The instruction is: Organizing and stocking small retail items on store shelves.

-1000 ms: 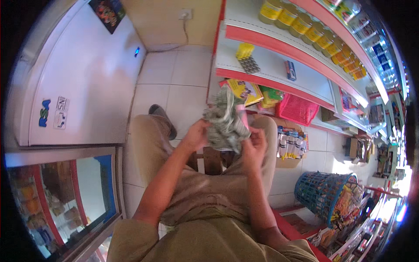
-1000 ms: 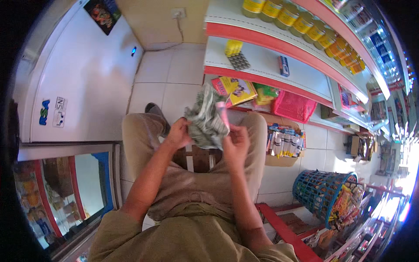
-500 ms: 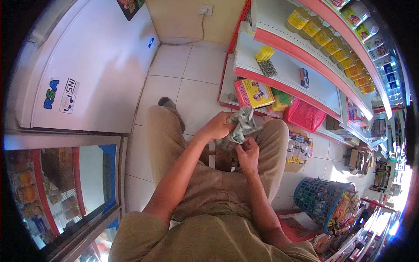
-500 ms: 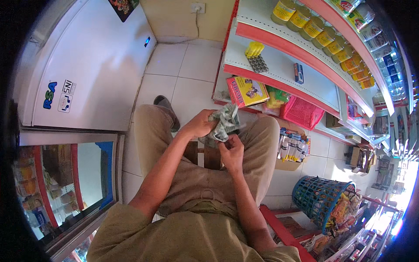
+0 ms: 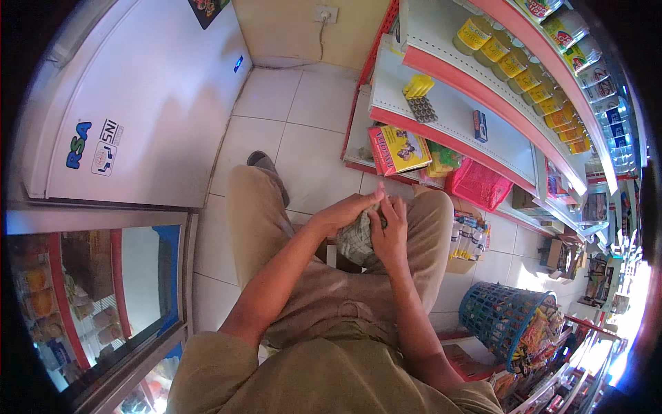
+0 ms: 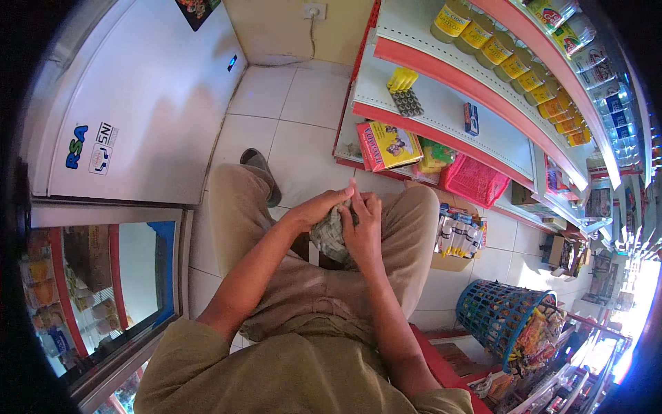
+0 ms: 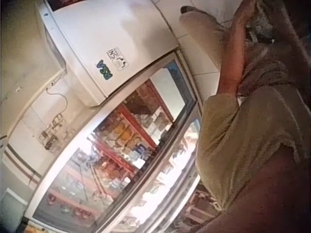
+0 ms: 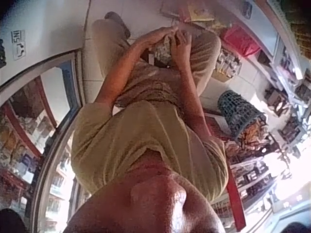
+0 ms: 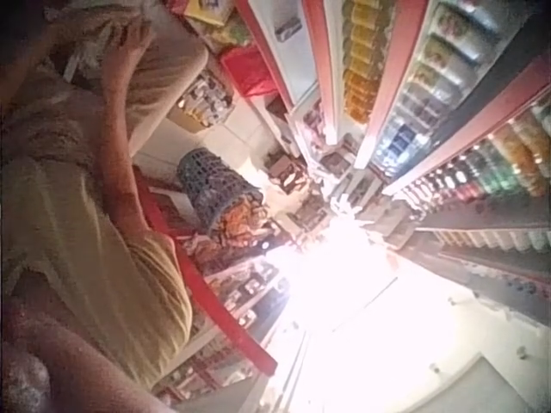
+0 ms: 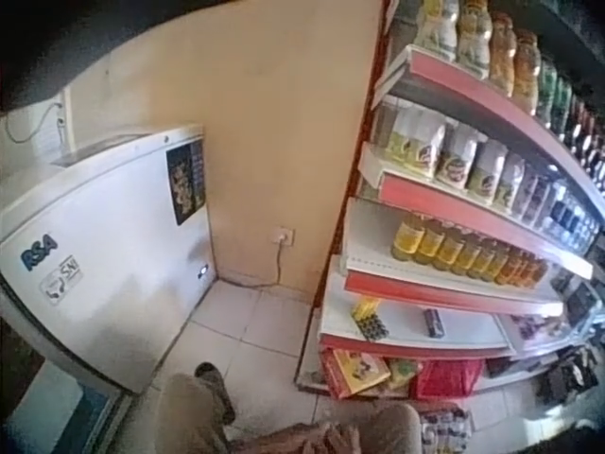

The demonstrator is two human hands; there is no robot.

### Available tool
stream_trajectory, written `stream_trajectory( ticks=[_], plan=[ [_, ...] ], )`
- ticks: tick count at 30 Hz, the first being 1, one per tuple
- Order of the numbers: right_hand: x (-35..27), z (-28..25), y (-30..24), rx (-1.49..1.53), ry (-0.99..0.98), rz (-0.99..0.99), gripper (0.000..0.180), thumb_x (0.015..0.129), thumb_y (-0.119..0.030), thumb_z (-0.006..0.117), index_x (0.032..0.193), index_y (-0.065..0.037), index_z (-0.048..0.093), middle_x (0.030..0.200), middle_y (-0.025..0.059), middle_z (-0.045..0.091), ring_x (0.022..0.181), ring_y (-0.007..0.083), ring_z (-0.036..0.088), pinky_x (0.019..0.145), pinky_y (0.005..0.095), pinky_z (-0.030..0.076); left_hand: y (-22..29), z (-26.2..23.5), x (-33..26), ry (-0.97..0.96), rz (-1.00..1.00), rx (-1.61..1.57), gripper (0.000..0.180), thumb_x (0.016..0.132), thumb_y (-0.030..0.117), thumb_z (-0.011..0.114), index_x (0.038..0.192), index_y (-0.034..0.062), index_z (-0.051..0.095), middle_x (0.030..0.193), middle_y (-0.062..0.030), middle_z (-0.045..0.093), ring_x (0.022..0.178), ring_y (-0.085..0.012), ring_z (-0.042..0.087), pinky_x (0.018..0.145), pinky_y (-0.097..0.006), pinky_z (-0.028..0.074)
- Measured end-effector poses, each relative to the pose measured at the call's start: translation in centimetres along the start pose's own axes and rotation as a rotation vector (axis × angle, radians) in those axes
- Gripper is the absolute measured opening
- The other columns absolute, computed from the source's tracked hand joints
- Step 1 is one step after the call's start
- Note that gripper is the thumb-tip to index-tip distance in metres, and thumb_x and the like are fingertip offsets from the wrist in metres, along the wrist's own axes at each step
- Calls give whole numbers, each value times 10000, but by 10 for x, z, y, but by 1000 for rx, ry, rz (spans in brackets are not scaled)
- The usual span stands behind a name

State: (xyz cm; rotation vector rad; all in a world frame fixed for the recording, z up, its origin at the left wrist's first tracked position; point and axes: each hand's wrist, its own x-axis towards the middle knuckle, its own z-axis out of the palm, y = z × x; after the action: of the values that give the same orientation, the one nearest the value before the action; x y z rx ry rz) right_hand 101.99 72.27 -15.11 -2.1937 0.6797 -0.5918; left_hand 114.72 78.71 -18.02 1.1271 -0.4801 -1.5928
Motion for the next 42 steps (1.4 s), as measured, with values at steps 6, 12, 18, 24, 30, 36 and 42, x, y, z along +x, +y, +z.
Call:
stream_trajectory(
  ticks=[6, 12, 18, 24, 30, 36, 42],
  plan=[
    [12, 8, 17, -174, 12, -132, 540, 809, -43, 623, 1327, -89, 479, 1018, 173, 451, 949, 330, 462, 834, 401, 401, -15, -6, 17, 230, 275, -46, 523, 927, 455, 510, 1171, -5, 553, 1051, -72, 597, 924, -123, 548, 791, -271, 449],
    [-14, 25, 7, 5, 185, 144, 374, 860, -33, 564, 1231, -41, 517, 1051, 189, 529, 1033, 352, 479, 873, 415, 409, -29, -5, 34, 555, 435, 52, 211, 932, 182, 538, 1055, 14, 572, 878, -34, 612, 761, -95, 562, 689, -269, 478],
    [-9, 12, 19, -120, 118, 82, 330, 863, -33, 553, 1191, -6, 527, 1043, 190, 563, 928, 360, 587, 756, 401, 473, -15, 1, 29, 268, 338, -557, 227, 861, 25, 501, 1072, 2, 579, 938, -99, 644, 803, -181, 640, 721, -328, 542],
    [-6, 4, 42, 82, -60, 249, 309, 907, -62, 527, 1207, 9, 513, 1006, 144, 627, 818, 267, 658, 735, 358, 508, -13, -29, 24, 528, 380, -281, 219, 891, 82, 496, 1077, 9, 585, 944, -99, 646, 790, -167, 640, 699, -304, 531],
    [-5, -21, 53, 861, -17, 520, 270, 942, -63, 493, 1198, 21, 508, 1035, 87, 621, 897, 119, 601, 752, 249, 472, -18, -9, 8, 131, 131, 537, 374, 919, 329, 544, 1103, 3, 555, 926, -91, 649, 894, -219, 624, 796, -353, 486],
    [4, -30, 45, 1202, 9, 575, 195, 916, -60, 540, 1104, -15, 510, 995, 77, 615, 893, 143, 612, 796, 293, 512, -19, -6, 13, 27, 178, 711, 356, 913, 344, 568, 1088, 37, 615, 956, -61, 663, 875, -140, 592, 793, -310, 475],
    [24, -22, 47, 1000, 51, 555, 180, 884, -55, 601, 1035, -13, 513, 946, 67, 613, 845, 133, 619, 781, 270, 518, 17, -6, 9, 153, 229, 202, 280, 888, 231, 627, 1077, 24, 632, 949, -39, 661, 806, -64, 584, 708, -233, 479]
  ],
)
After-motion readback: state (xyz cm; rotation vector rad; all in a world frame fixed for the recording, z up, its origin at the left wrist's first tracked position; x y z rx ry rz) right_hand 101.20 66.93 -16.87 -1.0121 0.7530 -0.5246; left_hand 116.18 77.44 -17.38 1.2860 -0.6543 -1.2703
